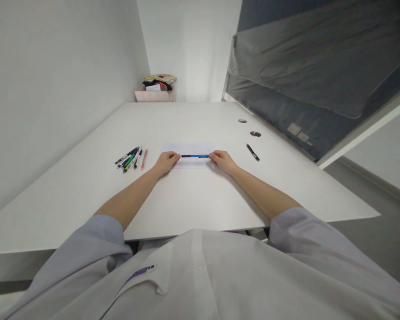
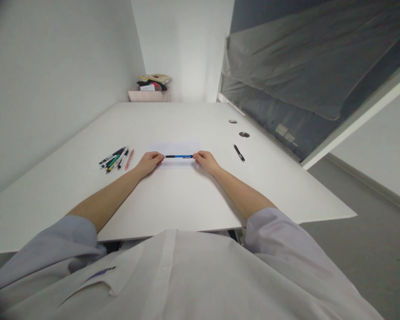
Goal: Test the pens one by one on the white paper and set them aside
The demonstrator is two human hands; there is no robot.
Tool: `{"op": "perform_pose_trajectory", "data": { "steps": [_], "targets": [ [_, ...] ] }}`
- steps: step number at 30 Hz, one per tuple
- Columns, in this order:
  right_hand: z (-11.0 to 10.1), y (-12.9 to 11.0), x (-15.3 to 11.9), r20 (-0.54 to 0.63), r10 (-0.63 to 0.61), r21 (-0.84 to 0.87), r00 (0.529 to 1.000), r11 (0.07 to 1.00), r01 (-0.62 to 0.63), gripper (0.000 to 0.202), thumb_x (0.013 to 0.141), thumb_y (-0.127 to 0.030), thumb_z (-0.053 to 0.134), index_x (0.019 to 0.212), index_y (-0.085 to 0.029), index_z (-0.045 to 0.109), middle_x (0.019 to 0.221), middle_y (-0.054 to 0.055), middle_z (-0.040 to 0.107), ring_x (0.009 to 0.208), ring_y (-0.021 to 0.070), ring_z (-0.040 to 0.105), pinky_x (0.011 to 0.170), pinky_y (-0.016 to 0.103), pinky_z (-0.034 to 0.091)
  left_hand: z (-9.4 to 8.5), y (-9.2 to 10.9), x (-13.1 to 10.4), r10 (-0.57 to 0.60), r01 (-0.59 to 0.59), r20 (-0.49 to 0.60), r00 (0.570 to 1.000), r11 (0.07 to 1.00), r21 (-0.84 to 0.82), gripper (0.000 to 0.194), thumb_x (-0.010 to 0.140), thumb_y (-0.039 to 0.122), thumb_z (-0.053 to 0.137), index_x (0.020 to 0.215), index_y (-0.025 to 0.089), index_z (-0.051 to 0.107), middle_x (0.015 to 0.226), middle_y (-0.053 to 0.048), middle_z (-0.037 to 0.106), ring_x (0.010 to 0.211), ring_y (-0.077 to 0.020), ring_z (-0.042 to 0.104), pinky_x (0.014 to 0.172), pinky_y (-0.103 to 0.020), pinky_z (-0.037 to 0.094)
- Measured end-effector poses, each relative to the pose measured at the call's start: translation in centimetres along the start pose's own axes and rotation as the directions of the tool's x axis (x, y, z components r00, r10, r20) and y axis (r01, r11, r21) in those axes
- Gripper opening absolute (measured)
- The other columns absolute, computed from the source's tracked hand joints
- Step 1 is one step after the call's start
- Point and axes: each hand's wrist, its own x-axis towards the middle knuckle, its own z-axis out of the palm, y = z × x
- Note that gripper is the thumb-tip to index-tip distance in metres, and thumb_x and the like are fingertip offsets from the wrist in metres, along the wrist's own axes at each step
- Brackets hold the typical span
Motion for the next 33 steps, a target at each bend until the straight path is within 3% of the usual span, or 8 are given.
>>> {"op": "perform_pose_trajectory", "data": {
  "steps": [11, 33],
  "targets": [
    [-0.06, -0.34, -0.24, 0.013, -0.018, -0.009, 1.000, 1.000, 0.019, 0.039, 0.079, -0.057, 0.060, 0.072, -0.019, 0.062, 0.062, 0.001, 0.057, 0.061, 0.0140, 0.049, 0.061, 0.027, 0.039, -0.04, 0.44, -0.22, 0.010, -0.010, 0.001, 1.000, 1.000, 0.007, 0.034, 0.079, 0.050, 0.062, 0.073, 0.016, 0.065, 0.060, 0.000, 0.055, 0.056, -0.0132, 0.046, 0.058, -0.028, 0.034],
    [0.00, -0.10, -0.07, 0.014, -0.036, 0.003, 0.999, 0.999, 0.036, 0.042, 0.080, -0.060, 0.061, 0.068, -0.019, 0.060, 0.060, 0.001, 0.057, 0.061, 0.0147, 0.051, 0.063, 0.028, 0.041, -0.02, 0.66, -0.31, 0.037, -0.038, 0.013, 0.999, 0.998, 0.045, 0.041, 0.078, 0.058, 0.059, 0.069, 0.017, 0.062, 0.061, -0.001, 0.055, 0.059, -0.0145, 0.046, 0.059, -0.029, 0.034]
  ]
}}
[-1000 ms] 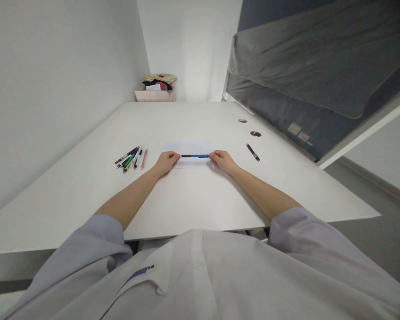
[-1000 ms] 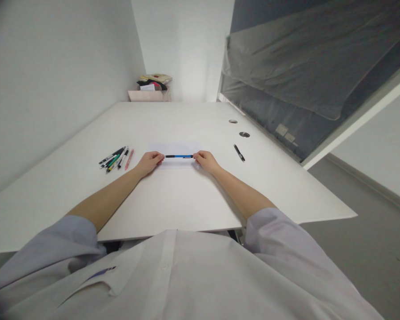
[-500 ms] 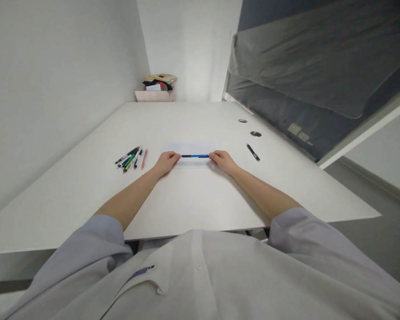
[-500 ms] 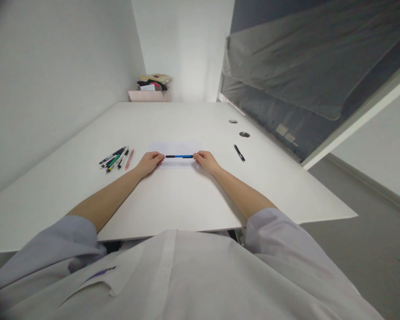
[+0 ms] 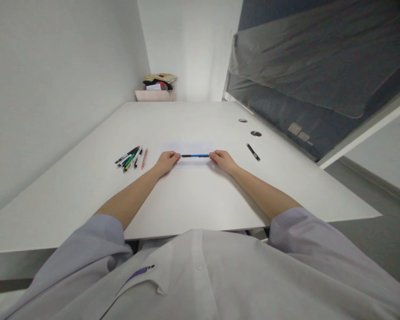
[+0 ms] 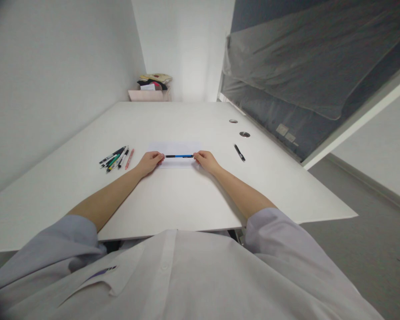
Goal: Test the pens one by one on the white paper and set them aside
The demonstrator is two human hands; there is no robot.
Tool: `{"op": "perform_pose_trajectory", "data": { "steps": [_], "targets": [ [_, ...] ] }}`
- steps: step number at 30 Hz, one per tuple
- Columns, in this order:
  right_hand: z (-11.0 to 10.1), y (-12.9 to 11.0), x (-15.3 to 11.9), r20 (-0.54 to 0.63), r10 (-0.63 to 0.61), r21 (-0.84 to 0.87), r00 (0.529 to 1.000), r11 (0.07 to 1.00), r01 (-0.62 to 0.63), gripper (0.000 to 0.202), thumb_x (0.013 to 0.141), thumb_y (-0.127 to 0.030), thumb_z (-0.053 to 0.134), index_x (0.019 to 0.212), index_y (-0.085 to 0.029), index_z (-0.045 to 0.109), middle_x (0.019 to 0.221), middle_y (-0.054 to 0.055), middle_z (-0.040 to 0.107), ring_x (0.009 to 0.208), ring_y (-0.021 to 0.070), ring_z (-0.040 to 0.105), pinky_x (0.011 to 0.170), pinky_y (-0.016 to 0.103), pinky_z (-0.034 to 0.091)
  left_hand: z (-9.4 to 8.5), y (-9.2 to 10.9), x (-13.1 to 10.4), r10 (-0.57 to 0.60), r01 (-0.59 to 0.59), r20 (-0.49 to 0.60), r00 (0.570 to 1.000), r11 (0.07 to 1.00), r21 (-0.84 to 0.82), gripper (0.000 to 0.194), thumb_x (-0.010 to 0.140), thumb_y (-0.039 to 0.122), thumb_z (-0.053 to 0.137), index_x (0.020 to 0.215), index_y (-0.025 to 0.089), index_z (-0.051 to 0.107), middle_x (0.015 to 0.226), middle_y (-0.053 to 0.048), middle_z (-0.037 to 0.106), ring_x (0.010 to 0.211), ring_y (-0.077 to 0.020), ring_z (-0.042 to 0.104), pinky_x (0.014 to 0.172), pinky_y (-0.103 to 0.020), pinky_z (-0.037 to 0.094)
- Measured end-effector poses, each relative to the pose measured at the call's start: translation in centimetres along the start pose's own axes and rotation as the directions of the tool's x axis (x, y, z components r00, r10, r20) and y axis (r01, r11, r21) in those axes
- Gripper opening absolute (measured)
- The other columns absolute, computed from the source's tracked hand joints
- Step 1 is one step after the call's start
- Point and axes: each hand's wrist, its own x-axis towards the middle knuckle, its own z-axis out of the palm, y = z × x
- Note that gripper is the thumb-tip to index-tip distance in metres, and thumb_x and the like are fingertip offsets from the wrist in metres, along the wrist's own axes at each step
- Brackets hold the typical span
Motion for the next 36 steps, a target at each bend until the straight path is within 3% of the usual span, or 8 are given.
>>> {"op": "perform_pose_trajectory", "data": {
  "steps": [16, 36],
  "targets": [
    [-0.05, -0.11, -0.06, 0.004, -0.012, -0.015, 1.000, 1.000, 0.012, 0.046, 0.079, -0.064, 0.057, 0.066, -0.019, 0.059, 0.057, -0.001, 0.054, 0.057, 0.0136, 0.047, 0.060, 0.028, 0.038, 0.13, -0.35, 0.21, -0.009, 0.009, -0.006, 1.000, 1.000, -0.002, 0.042, 0.077, 0.058, 0.058, 0.070, 0.017, 0.063, 0.062, -0.001, 0.057, 0.060, -0.0144, 0.048, 0.058, -0.028, 0.034],
    [-0.01, -0.13, 0.00, 0.007, -0.007, -0.050, 1.000, 0.999, 0.007, 0.048, 0.079, -0.065, 0.055, 0.063, -0.020, 0.058, 0.057, -0.001, 0.053, 0.058, 0.0136, 0.047, 0.061, 0.028, 0.039, 0.02, 0.63, -0.26, -0.026, 0.026, -0.011, 1.000, 1.000, 0.009, 0.044, 0.078, 0.060, 0.060, 0.068, 0.017, 0.062, 0.061, -0.001, 0.057, 0.060, -0.0149, 0.047, 0.061, -0.029, 0.035]
  ]
}}
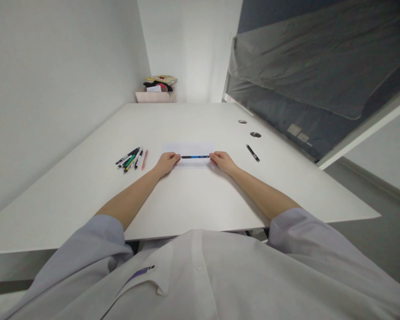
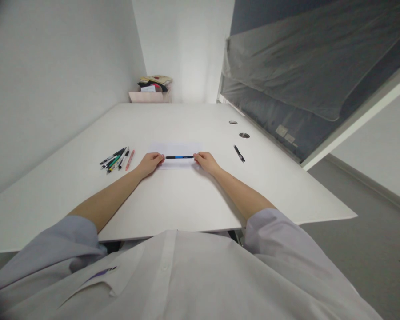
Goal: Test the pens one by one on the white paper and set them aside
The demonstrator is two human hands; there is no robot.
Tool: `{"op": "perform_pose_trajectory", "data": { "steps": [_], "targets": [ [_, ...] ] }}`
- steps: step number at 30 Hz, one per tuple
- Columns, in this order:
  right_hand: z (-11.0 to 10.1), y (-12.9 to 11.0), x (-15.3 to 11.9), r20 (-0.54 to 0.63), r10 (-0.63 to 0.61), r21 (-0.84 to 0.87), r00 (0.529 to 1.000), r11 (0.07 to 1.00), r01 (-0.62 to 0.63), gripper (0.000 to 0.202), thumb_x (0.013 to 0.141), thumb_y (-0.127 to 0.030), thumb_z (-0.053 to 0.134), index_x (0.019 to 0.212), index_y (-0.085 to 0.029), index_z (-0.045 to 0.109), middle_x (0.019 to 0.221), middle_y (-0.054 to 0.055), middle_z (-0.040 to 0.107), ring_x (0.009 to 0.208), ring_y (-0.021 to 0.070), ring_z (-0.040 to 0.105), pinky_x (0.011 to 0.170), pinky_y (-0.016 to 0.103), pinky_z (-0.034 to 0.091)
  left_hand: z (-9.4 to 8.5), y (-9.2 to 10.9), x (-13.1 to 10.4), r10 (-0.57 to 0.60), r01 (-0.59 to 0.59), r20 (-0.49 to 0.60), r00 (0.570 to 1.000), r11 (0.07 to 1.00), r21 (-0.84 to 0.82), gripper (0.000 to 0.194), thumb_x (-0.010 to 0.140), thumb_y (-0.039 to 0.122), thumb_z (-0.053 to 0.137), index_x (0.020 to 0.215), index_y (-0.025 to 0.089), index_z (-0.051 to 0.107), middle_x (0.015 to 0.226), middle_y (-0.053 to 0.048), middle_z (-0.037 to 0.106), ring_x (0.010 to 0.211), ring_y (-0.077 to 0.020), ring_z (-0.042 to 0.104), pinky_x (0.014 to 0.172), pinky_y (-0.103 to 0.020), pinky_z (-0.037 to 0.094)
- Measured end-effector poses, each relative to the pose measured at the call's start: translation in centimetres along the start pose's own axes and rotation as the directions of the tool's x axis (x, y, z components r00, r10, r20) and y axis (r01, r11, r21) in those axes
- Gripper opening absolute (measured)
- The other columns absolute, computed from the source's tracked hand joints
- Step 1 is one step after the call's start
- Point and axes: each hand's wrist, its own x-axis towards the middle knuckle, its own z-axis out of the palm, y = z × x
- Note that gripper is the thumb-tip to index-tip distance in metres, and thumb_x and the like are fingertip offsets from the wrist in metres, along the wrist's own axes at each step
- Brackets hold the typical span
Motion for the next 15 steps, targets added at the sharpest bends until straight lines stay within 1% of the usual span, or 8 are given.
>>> {"op": "perform_pose_trajectory", "data": {
  "steps": [6, 9, 12, 15],
  "targets": [
    [0.04, -0.04, 0.05, -0.006, 0.010, 0.025, 1.000, 1.000, -0.010, 0.045, 0.079, -0.062, 0.057, 0.064, -0.020, 0.058, 0.057, 0.000, 0.054, 0.058, 0.0137, 0.048, 0.061, 0.028, 0.040, -0.02, -0.17, 0.07, 0.015, -0.015, -0.003, 1.000, 1.000, 0.008, 0.039, 0.081, 0.054, 0.058, 0.069, 0.017, 0.062, 0.060, -0.001, 0.056, 0.058, -0.0142, 0.046, 0.058, -0.029, 0.034],
    [0.02, -0.05, 0.04, -0.011, 0.008, 0.040, 1.000, 0.999, -0.008, 0.043, 0.080, -0.059, 0.059, 0.066, -0.019, 0.059, 0.058, 0.000, 0.056, 0.059, 0.0139, 0.050, 0.062, 0.028, 0.041, 0.05, -0.32, 0.11, 0.017, -0.017, -0.022, 1.000, 1.000, 0.007, 0.038, 0.081, 0.053, 0.058, 0.072, 0.017, 0.063, 0.060, 0.000, 0.056, 0.057, -0.0141, 0.047, 0.057, -0.028, 0.034],
    [-0.03, -0.07, -0.05, -0.021, 0.015, 0.058, 1.000, 0.998, -0.013, 0.041, 0.080, -0.058, 0.061, 0.069, -0.019, 0.060, 0.061, 0.001, 0.059, 0.061, 0.0143, 0.052, 0.062, 0.028, 0.042, 0.08, -0.29, 0.06, 0.036, -0.036, -0.053, 0.998, 0.999, 0.012, 0.036, 0.080, 0.053, 0.061, 0.074, 0.017, 0.064, 0.061, 0.000, 0.058, 0.060, -0.0149, 0.051, 0.060, -0.028, 0.038],
    [-0.01, -0.05, -0.10, -0.025, 0.033, 0.099, 0.999, 0.995, -0.030, 0.037, 0.079, -0.055, 0.064, 0.070, -0.019, 0.060, 0.065, 0.003, 0.063, 0.062, 0.0145, 0.054, 0.063, 0.028, 0.043, 0.07, -0.09, -0.03, 0.068, -0.069, -0.056, 0.996, 0.997, -0.020, 0.033, 0.078, 0.049, 0.065, 0.076, 0.016, 0.065, 0.069, -0.003, 0.065, 0.066, -0.0162, 0.058, 0.067, -0.030, 0.044]
  ]
}}
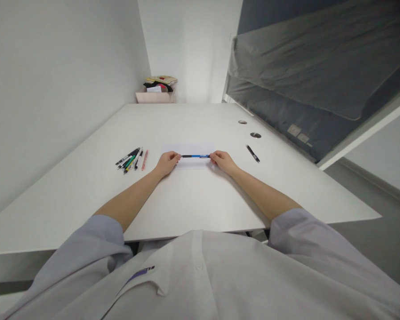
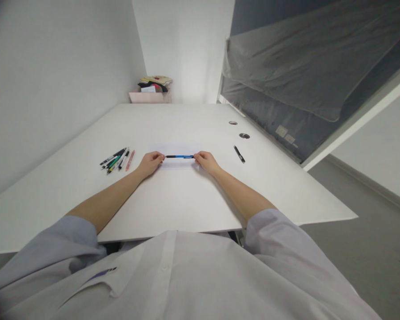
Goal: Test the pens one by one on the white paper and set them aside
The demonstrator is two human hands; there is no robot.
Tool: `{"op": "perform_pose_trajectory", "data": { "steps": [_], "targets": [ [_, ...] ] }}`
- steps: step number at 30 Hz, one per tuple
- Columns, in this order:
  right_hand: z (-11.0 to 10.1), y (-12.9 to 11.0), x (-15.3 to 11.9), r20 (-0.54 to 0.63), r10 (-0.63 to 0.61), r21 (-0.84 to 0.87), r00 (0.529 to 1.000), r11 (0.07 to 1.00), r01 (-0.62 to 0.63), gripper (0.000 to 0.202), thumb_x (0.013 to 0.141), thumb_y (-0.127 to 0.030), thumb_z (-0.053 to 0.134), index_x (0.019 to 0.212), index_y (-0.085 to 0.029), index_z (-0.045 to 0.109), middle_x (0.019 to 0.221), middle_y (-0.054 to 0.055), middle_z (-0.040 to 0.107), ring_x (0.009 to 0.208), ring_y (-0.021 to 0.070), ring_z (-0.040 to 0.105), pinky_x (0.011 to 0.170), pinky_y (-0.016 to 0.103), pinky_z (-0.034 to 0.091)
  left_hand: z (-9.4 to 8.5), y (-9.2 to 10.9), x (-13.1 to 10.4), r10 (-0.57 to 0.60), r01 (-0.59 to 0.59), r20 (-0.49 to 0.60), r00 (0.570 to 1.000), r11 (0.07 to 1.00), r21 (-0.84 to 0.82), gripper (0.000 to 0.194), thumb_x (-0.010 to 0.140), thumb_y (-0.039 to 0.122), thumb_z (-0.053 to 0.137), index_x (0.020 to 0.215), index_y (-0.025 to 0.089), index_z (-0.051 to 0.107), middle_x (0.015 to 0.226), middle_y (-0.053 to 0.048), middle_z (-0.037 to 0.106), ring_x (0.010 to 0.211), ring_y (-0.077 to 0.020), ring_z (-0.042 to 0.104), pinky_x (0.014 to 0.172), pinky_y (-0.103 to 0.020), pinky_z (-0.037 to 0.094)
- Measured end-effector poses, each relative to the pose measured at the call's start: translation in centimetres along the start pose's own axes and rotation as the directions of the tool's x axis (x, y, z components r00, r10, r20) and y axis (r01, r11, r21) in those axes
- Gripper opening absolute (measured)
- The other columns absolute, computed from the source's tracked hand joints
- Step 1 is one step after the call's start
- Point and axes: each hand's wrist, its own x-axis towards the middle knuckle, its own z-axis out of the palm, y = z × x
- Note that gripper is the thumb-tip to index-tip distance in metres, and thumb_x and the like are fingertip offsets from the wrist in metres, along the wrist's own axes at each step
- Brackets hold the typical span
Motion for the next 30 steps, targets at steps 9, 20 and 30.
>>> {"op": "perform_pose_trajectory", "data": {
  "steps": [9, 20, 30],
  "targets": [
    [0.5, 0.8, 0.4, -0.001, -0.015, 0.109, 1.000, 0.994, 0.015, 0.020, 0.072, -0.030, 0.071, 0.086, -0.019, 0.064, 0.075, 0.002, 0.068, 0.067, 0.0148, 0.060, 0.070, 0.030, 0.048, 0.3, 0.2, 0.0, 0.021, -0.019, 0.033, 0.999, 0.998, -0.055, 0.024, 0.071, 0.033, 0.071, 0.087, 0.015, 0.066, 0.084, -0.005, 0.070, 0.078, -0.0176, 0.064, 0.078, -0.033, 0.050],
    [0.9, 0.0, -0.9, 0.213, -0.338, -0.414, 0.917, 0.818, 0.398, 0.026, 0.091, -0.024, 0.053, 0.107, -0.018, 0.072, 0.100, 0.011, 0.072, 0.088, 0.0207, 0.062, 0.084, 0.032, 0.046, 0.5, 1.0, -0.7, 0.156, -0.174, 0.090, 0.984, 0.953, 0.249, 0.023, 0.083, 0.031, 0.059, 0.097, 0.016, 0.070, 0.091, -0.006, 0.073, 0.084, -0.0190, 0.065, 0.083, -0.033, 0.051],
    [0.7, 1.0, -0.4, 0.242, -0.416, -0.468, 0.877, 0.742, 0.481, 0.024, 0.093, -0.022, 0.048, 0.107, -0.017, 0.067, 0.101, 0.012, 0.069, 0.090, 0.0226, 0.062, 0.084, 0.036, 0.048, 0.3, 1.3, -1.0, 0.244, -0.338, 0.248, 0.938, 0.804, 0.489, 0.023, 0.092, 0.030, 0.050, 0.101, 0.017, 0.066, 0.093, -0.008, 0.071, 0.087, -0.0219, 0.065, 0.084, -0.037, 0.052]
  ]
}}
